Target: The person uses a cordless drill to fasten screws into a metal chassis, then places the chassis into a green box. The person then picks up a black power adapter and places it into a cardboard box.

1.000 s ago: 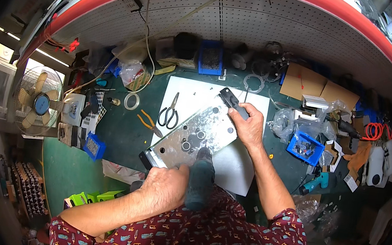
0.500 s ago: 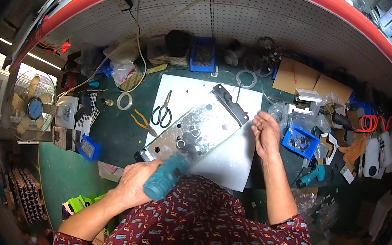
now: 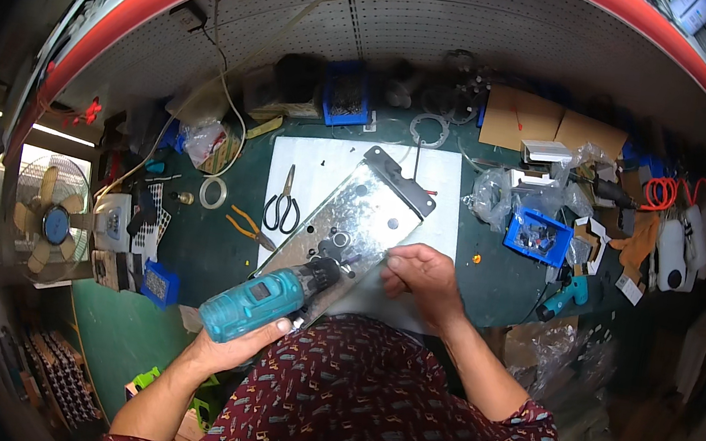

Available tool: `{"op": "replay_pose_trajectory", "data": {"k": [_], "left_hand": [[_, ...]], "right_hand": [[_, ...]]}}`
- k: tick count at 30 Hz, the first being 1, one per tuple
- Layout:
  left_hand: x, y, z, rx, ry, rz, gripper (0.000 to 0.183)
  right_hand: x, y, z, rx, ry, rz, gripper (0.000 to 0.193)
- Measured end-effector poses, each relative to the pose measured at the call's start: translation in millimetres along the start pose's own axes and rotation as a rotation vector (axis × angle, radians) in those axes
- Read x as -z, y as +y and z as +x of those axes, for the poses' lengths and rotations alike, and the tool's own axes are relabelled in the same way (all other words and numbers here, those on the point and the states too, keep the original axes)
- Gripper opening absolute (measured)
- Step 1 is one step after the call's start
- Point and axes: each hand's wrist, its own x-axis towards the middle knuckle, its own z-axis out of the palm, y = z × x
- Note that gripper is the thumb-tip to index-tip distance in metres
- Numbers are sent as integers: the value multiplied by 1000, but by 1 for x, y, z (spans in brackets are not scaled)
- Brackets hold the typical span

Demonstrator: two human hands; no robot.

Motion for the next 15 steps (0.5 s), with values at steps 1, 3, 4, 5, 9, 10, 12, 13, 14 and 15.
{"op": "replay_pose_trajectory", "data": {"k": [1,3,4,5,9,10,12,13,14,15], "left_hand": [[3,5,-2,101,-20,-66,31],[7,3,-2,155,-25,-95,33],[9,0,-3,184,-25,-109,34],[11,-4,-4,204,-33,-132,35],[11,-5,-1,189,-57,-144,35],[11,-7,-2,214,-62,-168,35],[10,-9,-1,235,-68,-196,34],[10,-9,-1,230,-68,-200,34],[10,-8,0,226,-68,-204,35],[11,-7,1,243,-80,-212,35]], "right_hand": [[-3,2,3,1,-33,24,35],[-10,1,6,6,-66,82,39],[-12,0,7,7,-85,110,41],[-14,-2,7,1,-96,105,39],[-15,-4,12,-15,-133,97,35],[-14,-4,13,-16,-143,104,34],[-13,-6,13,-4,-173,85,32],[-12,-6,14,1,-189,75,30],[-12,-6,14,6,-199,79,31],[-11,-7,14,11,-210,82,31]]}}
